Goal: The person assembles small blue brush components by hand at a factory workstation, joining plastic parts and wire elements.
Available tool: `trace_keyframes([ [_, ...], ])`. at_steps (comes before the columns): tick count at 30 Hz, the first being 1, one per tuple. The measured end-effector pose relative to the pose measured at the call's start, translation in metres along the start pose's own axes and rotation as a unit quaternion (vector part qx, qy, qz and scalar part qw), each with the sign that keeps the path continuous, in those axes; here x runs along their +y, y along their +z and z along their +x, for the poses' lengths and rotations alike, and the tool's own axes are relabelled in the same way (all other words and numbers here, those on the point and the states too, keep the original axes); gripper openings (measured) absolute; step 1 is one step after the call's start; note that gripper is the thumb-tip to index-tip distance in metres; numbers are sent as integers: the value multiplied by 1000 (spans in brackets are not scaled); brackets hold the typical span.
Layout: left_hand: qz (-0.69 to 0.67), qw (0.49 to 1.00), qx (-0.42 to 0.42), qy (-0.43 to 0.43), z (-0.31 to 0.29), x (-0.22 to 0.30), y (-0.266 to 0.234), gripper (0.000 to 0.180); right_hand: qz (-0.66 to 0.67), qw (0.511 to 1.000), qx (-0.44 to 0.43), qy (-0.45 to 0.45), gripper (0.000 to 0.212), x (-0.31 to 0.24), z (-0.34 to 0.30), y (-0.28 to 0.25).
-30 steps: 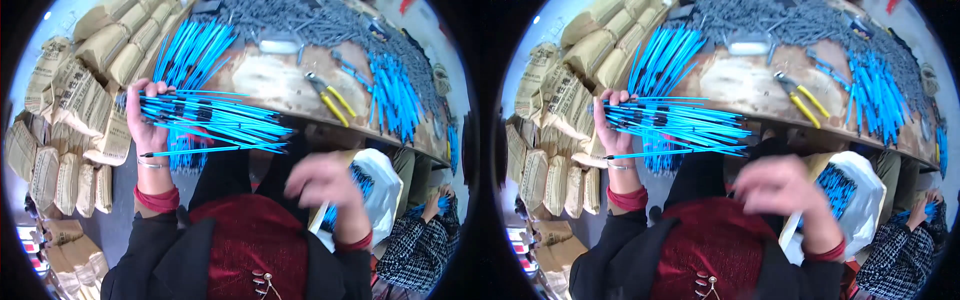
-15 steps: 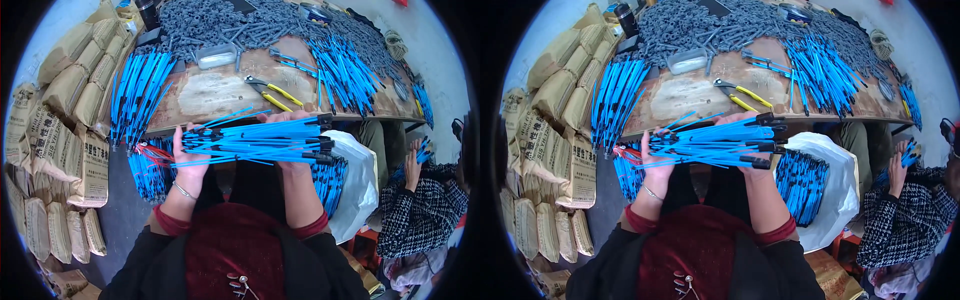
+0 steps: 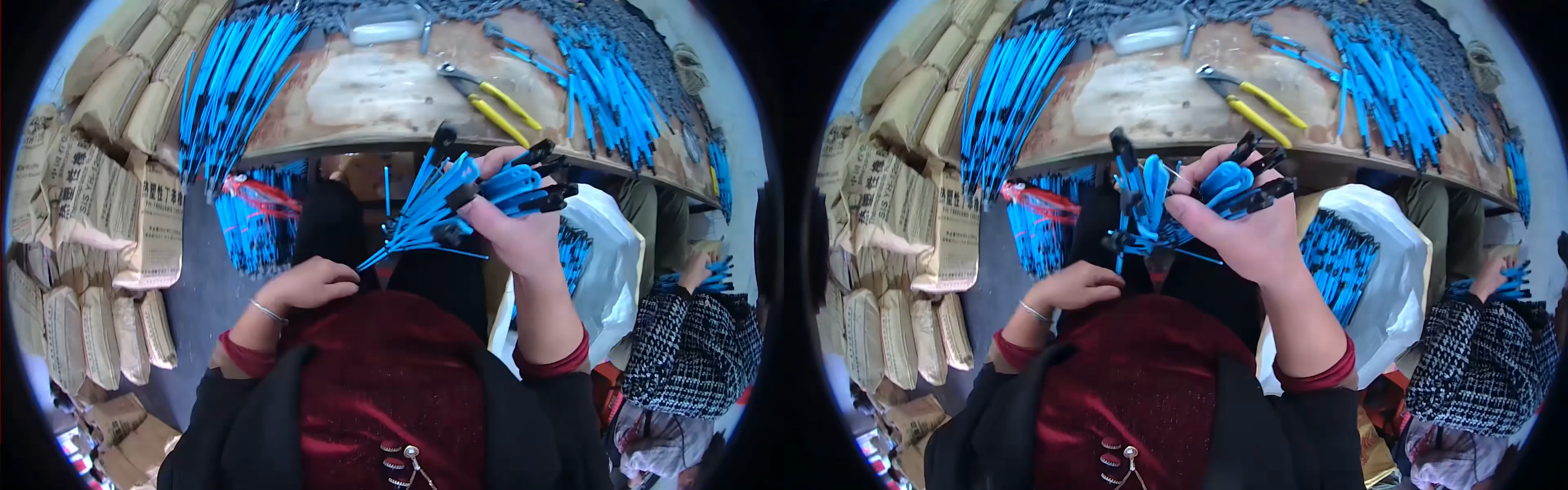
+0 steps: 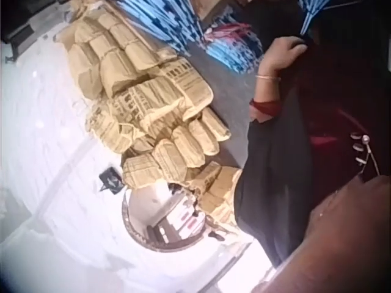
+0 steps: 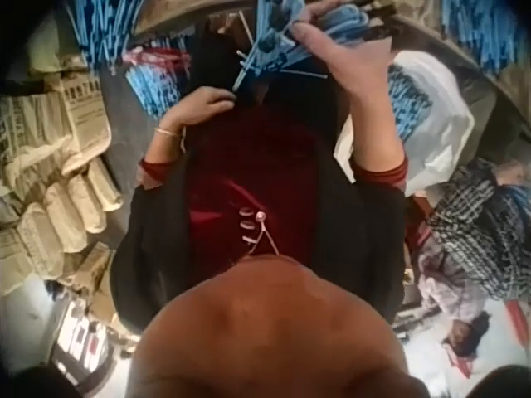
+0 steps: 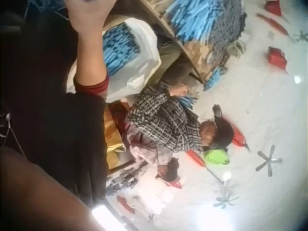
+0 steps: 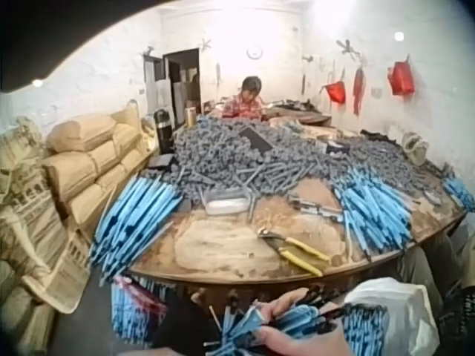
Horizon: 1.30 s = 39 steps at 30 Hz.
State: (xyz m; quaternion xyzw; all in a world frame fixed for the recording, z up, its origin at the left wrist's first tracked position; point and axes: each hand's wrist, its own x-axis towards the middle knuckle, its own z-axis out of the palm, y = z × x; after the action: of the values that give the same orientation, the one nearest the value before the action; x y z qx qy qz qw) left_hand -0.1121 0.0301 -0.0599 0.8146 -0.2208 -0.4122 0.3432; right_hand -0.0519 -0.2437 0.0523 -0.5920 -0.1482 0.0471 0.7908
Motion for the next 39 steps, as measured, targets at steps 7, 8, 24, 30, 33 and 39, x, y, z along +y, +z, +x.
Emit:
trace_keyframes([
  [7,-380,829,321,257,-12,33,-11,63,-98,982,-158,39,25,41,3,19],
  [8,-372,847,282,254,-8,33,-11,69,-82,981,-162,60,24,44,2,22],
  [24,-512,791,195,272,36,-23,-20,47,1,969,-186,161,29,102,39,12],
  [30,-491,782,237,303,41,-37,-34,41,22,968,-202,146,31,81,60,0],
  [33,-470,777,235,348,42,-22,-50,40,36,964,-244,96,34,63,74,-11],
  [39,-502,718,101,472,51,7,-56,49,79,948,-304,56,38,53,82,-20],
])
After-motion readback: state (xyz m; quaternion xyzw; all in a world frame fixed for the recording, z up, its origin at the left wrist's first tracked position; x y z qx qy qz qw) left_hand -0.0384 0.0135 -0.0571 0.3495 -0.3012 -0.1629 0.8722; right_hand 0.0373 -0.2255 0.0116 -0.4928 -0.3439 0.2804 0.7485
